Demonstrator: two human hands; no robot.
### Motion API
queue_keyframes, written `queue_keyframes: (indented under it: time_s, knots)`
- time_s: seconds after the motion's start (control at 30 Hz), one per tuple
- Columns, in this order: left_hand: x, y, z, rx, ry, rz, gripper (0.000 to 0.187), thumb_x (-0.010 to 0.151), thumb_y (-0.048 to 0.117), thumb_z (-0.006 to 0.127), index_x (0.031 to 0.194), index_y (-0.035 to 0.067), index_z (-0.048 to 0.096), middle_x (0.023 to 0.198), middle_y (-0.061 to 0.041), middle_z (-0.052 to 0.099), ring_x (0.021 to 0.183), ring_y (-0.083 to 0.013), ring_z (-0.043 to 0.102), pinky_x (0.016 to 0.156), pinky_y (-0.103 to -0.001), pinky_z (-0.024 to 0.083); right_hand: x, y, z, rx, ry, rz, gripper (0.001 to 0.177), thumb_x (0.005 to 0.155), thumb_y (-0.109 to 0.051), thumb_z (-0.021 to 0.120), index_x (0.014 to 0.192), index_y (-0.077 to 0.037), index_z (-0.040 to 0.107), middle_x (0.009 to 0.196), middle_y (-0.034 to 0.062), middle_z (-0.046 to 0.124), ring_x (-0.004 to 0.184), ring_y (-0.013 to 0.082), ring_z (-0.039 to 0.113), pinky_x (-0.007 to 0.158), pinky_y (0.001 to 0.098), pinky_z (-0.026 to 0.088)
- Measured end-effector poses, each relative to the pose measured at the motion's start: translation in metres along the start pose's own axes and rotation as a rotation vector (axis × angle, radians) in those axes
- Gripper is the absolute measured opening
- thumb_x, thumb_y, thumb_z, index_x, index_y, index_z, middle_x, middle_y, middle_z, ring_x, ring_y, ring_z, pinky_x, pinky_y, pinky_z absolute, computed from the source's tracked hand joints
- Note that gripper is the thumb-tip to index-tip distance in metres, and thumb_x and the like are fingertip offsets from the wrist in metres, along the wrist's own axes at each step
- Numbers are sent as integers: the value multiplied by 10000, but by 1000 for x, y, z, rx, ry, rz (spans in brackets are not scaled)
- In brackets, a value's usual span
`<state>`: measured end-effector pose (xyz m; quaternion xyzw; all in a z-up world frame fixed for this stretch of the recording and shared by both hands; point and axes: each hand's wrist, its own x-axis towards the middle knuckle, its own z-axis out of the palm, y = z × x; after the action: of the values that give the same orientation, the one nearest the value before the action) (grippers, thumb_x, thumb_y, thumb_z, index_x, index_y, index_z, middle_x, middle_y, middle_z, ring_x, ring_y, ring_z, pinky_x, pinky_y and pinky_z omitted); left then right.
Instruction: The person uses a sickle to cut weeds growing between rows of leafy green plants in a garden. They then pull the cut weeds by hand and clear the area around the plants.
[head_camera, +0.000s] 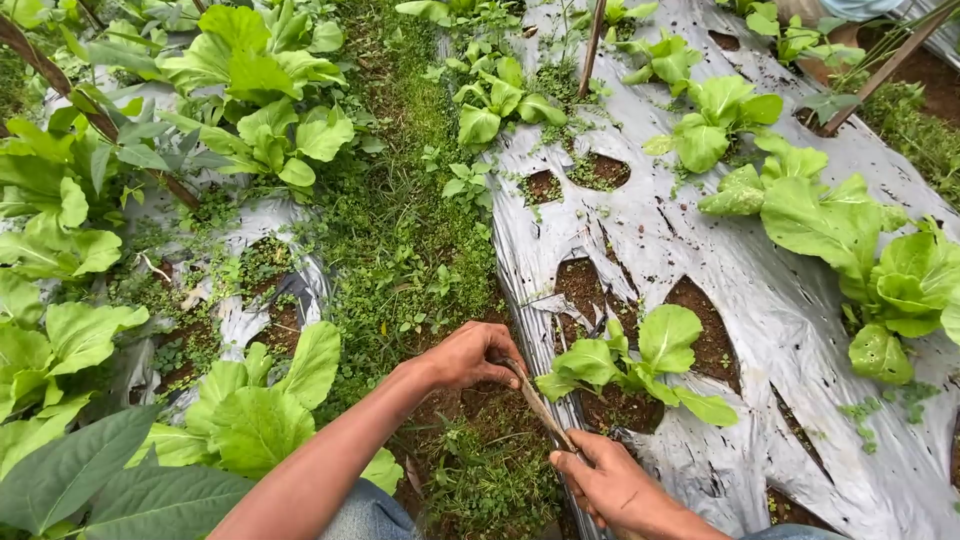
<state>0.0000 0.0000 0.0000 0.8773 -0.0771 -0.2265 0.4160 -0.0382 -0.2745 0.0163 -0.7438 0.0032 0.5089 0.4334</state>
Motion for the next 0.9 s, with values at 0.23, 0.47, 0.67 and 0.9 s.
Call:
queue_keyframes:
  time_s: [0.23,0.47,0.67,0.9]
  knots:
    - [4,-20,5,-78,-53,-91,139,838,243,810,943,172,752,1057,8,629,887,-174,588,760,-394,558,10,3,10,-85,61,60,657,978,-380,628,1559,-192,385,671,55,542,474,152,486,356,291,454]
    - [10,-25,9,59,-57,-139,189,785,290,812,960,237,766,1232,-21,653,1165,-226,562,969,-496,493,26,20,7,-443,153,-88,623,935,-540,558,1419,-149,540,1066,40,590,931,156,581,862,344,502]
    - [10,-24,12,94,-41,-213,236,779,350,808,975,229,754,1145,9,634,1021,-184,537,841,-408,490,14,5,15,-448,180,-43,696,936,-527,556,1507,-151,425,1167,78,625,907,170,593,891,363,546]
    - [11,-25,13,32,17,-286,228,833,320,812,983,193,695,1054,29,658,767,-131,533,669,-309,566,33,25,9,-434,241,-100,745,933,-548,537,1535,-144,364,1598,75,398,1483,229,415,1235,462,337]
